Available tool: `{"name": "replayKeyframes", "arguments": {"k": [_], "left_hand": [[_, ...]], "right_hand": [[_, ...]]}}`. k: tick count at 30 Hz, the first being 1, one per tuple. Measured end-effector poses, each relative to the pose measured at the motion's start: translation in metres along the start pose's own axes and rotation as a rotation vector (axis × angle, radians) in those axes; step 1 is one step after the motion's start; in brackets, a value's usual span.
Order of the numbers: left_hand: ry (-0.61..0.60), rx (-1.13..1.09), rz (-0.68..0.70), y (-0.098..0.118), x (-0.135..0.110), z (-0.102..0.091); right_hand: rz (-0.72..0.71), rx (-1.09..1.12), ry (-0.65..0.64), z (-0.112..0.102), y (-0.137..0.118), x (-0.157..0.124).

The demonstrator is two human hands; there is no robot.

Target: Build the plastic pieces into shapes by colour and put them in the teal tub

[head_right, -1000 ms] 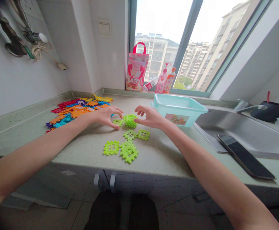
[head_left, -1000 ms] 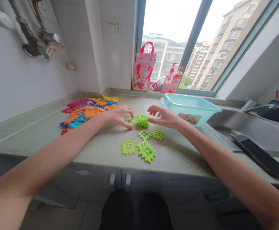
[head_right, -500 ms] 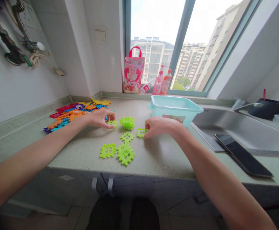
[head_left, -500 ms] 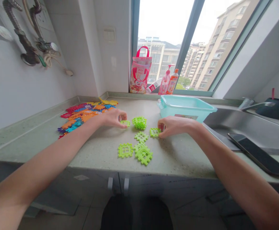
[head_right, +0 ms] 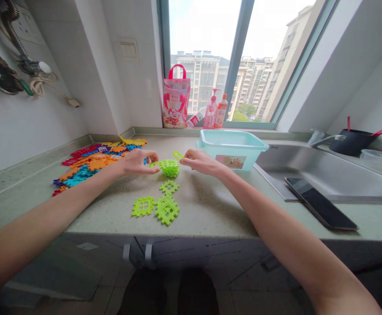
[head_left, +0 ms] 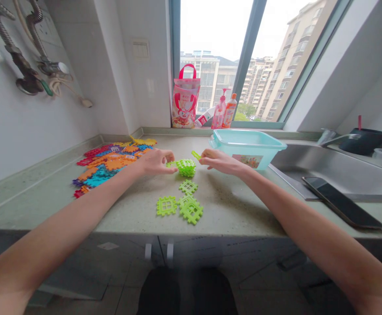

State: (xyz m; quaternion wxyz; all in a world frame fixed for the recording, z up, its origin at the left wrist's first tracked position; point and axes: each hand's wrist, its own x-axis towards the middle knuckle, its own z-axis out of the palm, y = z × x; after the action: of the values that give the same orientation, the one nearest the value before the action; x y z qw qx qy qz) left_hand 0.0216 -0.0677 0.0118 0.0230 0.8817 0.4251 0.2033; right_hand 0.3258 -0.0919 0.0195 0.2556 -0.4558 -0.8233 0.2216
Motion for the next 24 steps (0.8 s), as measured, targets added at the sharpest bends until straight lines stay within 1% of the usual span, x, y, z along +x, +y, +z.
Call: {"name": "replayKeyframes", "arguments": {"k": [2,4,7,10,12,16,20,24], "left_hand": [[0.001,0.018,-0.014,0.001,0.0,0.0],[0.007,0.021,-0.014,0.002,-0.001,-0.001],[0.03,0.017,-0.014,0.001,-0.001,-0.002],[0.058,0.003,-0.019,0.004,-0.001,-0.001],[0.074,-0.002,-0.023,0.006,0.0,0.0],[0.097,0.015,-0.034,0.004,0.001,0.001],[0.088,0.05,-0.017,-0.008,0.002,-0.001],[0.086,0.092,-0.024,-0.017,0.002,-0.004]], "right_hand": [[-0.006,0.078,-0.001,0.006,0.003,0.003],[-0.014,0.111,0.003,0.009,0.002,0.004],[-0.01,0.153,-0.005,0.008,-0.001,0.003],[0.028,0.26,-0.038,0.006,-0.004,0.002],[0.034,0.304,-0.039,0.006,-0.004,0.002],[-0.035,0.211,0.051,0.009,-0.001,0.002],[-0.128,0.107,0.176,0.017,0.003,0.005],[-0.167,0.012,0.217,0.029,0.006,0.012]]}}
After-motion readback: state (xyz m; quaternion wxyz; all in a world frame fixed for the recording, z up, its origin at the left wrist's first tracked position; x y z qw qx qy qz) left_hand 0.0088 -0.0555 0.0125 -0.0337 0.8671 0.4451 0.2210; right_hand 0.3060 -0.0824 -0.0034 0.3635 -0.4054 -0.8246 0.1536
